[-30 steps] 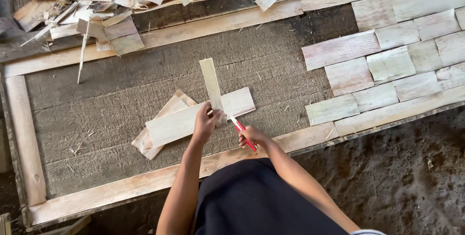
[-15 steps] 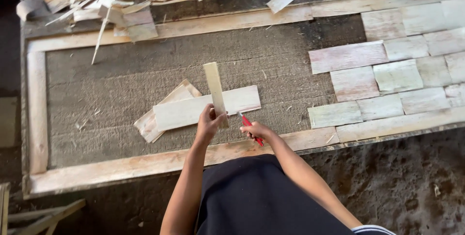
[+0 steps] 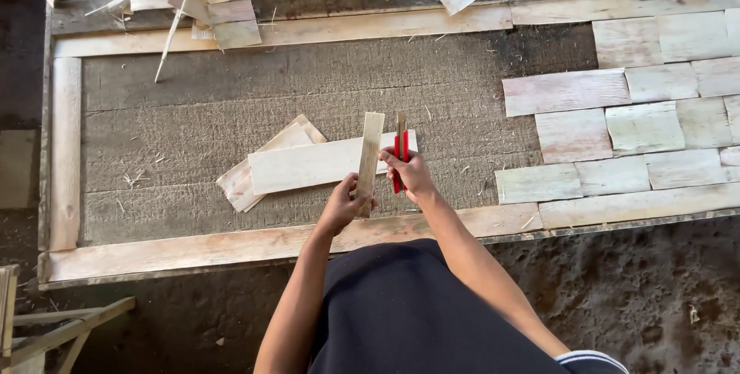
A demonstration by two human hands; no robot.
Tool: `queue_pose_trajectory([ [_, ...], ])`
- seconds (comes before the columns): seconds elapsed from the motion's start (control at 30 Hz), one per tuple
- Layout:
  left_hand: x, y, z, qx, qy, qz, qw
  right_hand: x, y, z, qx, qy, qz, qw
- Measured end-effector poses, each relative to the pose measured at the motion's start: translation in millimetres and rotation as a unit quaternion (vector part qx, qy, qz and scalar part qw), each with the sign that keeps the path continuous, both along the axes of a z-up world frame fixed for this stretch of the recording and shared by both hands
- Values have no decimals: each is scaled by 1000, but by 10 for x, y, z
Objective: Cutting and arranging thin wood veneer pieces on a larger wooden board using a utility knife
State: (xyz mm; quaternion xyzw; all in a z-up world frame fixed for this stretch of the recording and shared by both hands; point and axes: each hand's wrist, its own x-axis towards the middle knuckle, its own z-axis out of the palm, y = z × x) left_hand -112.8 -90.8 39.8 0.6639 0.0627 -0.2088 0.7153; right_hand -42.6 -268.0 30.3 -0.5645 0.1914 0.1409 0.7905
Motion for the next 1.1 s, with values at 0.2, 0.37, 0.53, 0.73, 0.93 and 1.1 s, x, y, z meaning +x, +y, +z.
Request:
queue_pose_trajectory([
  [0.2, -26, 56, -173, -4, 16, -27, 1000, -14, -49, -124, 9, 4, -12, 1000],
  [0.37, -38, 43, -98, -11, 18, -44, 999, -30, -114, -121, 11, 2, 4, 1000],
  [0.53, -63, 7, 50, -43, 41, -33, 998, -31, -151, -71, 12, -4, 4, 1000],
  [0.73, -111, 16, -23, -37, 28, -27, 999, -51, -117, -55, 11, -3, 13, 1000],
  [0.93, -105, 4, 69, -36, 34, -9, 999, -68, -68, -39, 14, -3, 29, 999],
  [1.1, -57, -18, 36, -162, 73, 49, 983, -38, -50, -101, 15, 23, 15, 1000],
])
